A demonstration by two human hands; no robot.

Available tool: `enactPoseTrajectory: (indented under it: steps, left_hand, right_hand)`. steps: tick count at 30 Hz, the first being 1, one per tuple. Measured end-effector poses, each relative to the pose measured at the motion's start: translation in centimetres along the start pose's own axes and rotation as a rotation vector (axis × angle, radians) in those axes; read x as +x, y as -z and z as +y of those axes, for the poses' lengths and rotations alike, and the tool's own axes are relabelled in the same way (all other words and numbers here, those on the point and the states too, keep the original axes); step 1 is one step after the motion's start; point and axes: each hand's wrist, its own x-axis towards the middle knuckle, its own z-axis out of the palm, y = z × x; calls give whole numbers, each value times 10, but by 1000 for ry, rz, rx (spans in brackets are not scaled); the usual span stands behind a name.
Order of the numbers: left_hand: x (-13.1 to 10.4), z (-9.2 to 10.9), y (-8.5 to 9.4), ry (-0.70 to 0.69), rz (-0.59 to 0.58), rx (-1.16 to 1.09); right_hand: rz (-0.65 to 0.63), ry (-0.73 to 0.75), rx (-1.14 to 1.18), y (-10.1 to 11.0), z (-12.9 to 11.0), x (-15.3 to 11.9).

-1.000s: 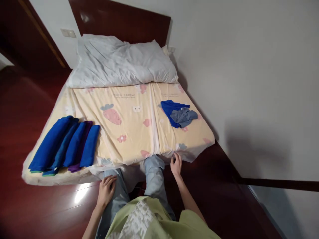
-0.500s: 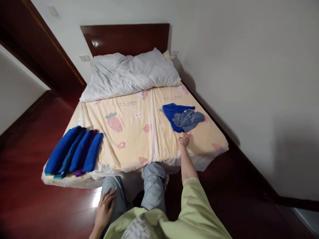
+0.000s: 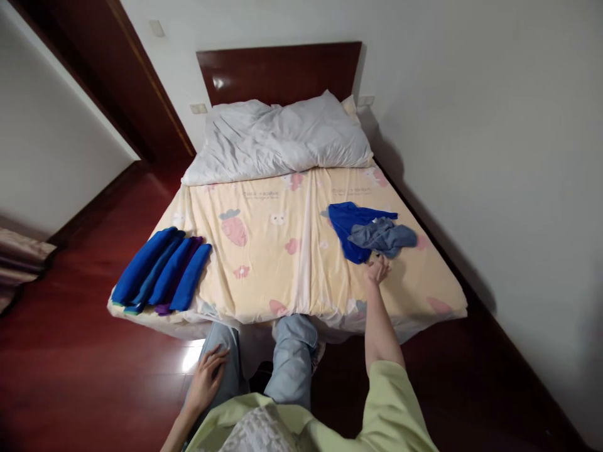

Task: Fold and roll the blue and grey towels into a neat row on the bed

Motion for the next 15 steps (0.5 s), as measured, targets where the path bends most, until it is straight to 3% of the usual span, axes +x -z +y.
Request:
enactPoseTrajectory:
  steps: [4,9,12,15]
  left_hand:
    - [-2,4,-4,1,15,-38]
    - [-4,4,-5,-10,31,-49]
    - [-6,3,-3,-30,34,-58]
    - [-10,4,0,-23,45,-101]
  right_hand:
    - [211,292,176,43,-23,9]
    - [397,710,334,120,-86,10]
    - [453,918,381,170,-134,-6]
    - [449,978,420,210,-176,-36]
